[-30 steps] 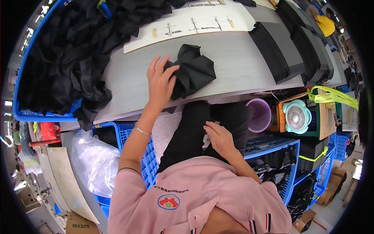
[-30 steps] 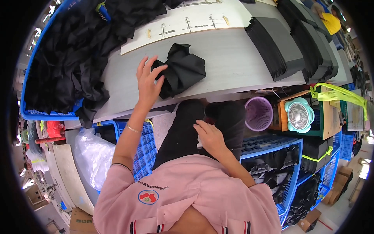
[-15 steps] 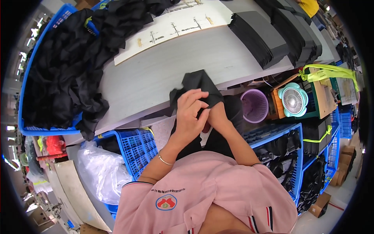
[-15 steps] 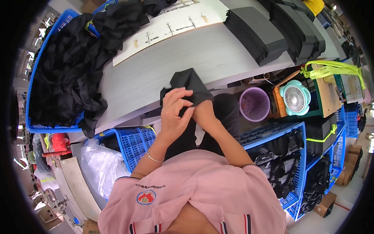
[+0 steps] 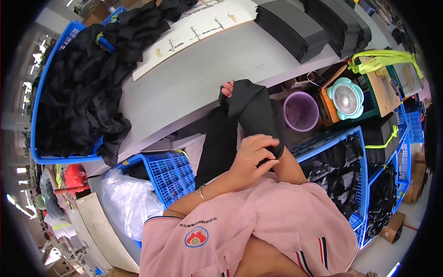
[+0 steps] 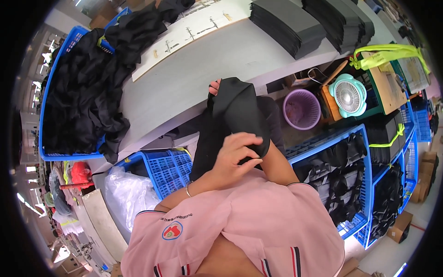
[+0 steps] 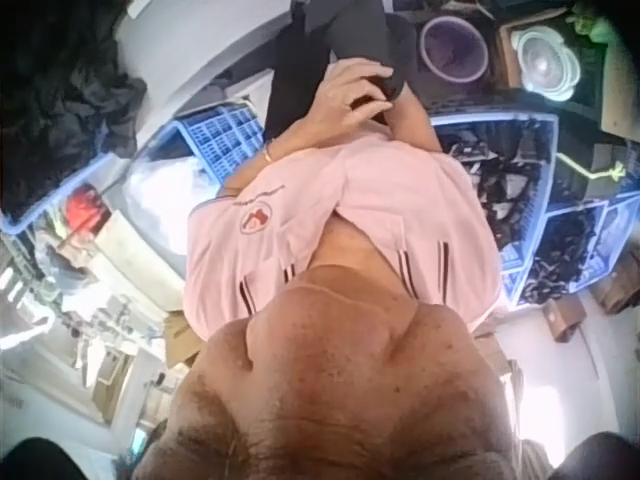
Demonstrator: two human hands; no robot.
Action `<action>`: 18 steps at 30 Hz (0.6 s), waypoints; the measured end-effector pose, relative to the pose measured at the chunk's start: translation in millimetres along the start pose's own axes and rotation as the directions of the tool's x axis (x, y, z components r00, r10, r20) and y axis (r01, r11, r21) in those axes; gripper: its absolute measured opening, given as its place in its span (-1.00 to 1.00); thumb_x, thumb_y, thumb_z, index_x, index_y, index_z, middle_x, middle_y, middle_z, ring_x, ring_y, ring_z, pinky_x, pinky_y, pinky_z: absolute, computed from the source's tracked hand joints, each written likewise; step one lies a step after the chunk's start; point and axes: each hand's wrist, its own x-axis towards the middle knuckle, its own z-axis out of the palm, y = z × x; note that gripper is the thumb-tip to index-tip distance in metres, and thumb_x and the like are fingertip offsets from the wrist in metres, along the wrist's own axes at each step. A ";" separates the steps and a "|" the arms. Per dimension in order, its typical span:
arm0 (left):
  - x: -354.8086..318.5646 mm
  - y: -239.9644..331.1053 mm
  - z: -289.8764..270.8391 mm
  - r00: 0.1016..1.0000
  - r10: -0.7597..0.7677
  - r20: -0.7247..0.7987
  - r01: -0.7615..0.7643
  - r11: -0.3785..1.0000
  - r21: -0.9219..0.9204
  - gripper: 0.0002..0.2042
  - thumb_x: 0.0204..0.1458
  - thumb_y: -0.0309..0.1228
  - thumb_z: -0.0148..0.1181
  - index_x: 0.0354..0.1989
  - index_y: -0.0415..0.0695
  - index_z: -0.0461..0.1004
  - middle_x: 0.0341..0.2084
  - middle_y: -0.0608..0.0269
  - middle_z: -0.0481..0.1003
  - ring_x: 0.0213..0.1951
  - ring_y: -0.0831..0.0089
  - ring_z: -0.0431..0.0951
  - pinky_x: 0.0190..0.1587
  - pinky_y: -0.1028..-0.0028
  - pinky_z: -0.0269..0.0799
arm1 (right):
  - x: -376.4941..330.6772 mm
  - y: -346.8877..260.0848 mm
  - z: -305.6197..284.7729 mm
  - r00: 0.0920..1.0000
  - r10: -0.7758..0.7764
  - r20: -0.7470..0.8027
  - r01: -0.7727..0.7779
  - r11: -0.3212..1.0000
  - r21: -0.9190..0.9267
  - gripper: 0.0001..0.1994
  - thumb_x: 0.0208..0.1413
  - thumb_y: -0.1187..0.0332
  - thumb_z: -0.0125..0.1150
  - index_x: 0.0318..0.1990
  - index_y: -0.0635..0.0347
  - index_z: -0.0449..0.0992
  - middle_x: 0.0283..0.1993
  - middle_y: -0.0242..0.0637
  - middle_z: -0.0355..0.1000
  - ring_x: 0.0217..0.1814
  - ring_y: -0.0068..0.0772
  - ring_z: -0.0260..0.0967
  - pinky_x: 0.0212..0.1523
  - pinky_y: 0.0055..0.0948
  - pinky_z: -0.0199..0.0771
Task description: Folding and organizing black fabric components at a workstation.
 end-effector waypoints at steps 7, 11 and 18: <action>30.7 -32.7 -34.3 0.843 -0.262 -0.469 0.400 0.889 0.222 -0.66 0.00 -0.33 0.38 -0.04 -0.13 0.53 0.18 -0.01 0.34 0.29 0.08 0.20 0.30 0.17 0.12 | -47.1 -55.8 22.1 0.865 -0.371 0.338 0.455 0.294 -0.840 -0.62 0.14 0.45 0.18 0.12 0.30 0.36 0.17 -0.06 0.40 -0.01 -0.45 0.50 -0.04 -0.50 0.52; 36.2 -44.8 -31.2 0.821 -0.410 -0.397 0.414 0.907 -0.079 -0.78 0.03 -0.30 0.36 -0.23 -0.14 0.56 0.15 0.00 0.39 0.31 0.11 0.19 0.31 0.19 0.09 | -48.0 -52.4 17.4 0.851 -0.371 0.371 0.423 0.066 -0.904 -0.61 0.31 0.37 0.04 0.25 0.25 0.29 0.23 -0.16 0.38 -0.01 -0.39 0.50 -0.05 -0.48 0.53; 15.2 -55.6 -23.7 0.857 -0.463 -0.224 0.450 0.886 -0.109 -0.82 0.07 -0.32 0.32 -0.34 -0.16 0.52 0.21 0.02 0.35 0.32 0.12 0.19 0.33 0.19 0.06 | -52.9 -65.4 32.6 0.975 -0.063 -0.212 0.033 0.989 -0.142 -0.59 0.32 0.26 0.09 0.26 0.14 0.26 0.23 -0.21 0.36 -0.14 -0.29 0.51 -0.22 -0.38 0.57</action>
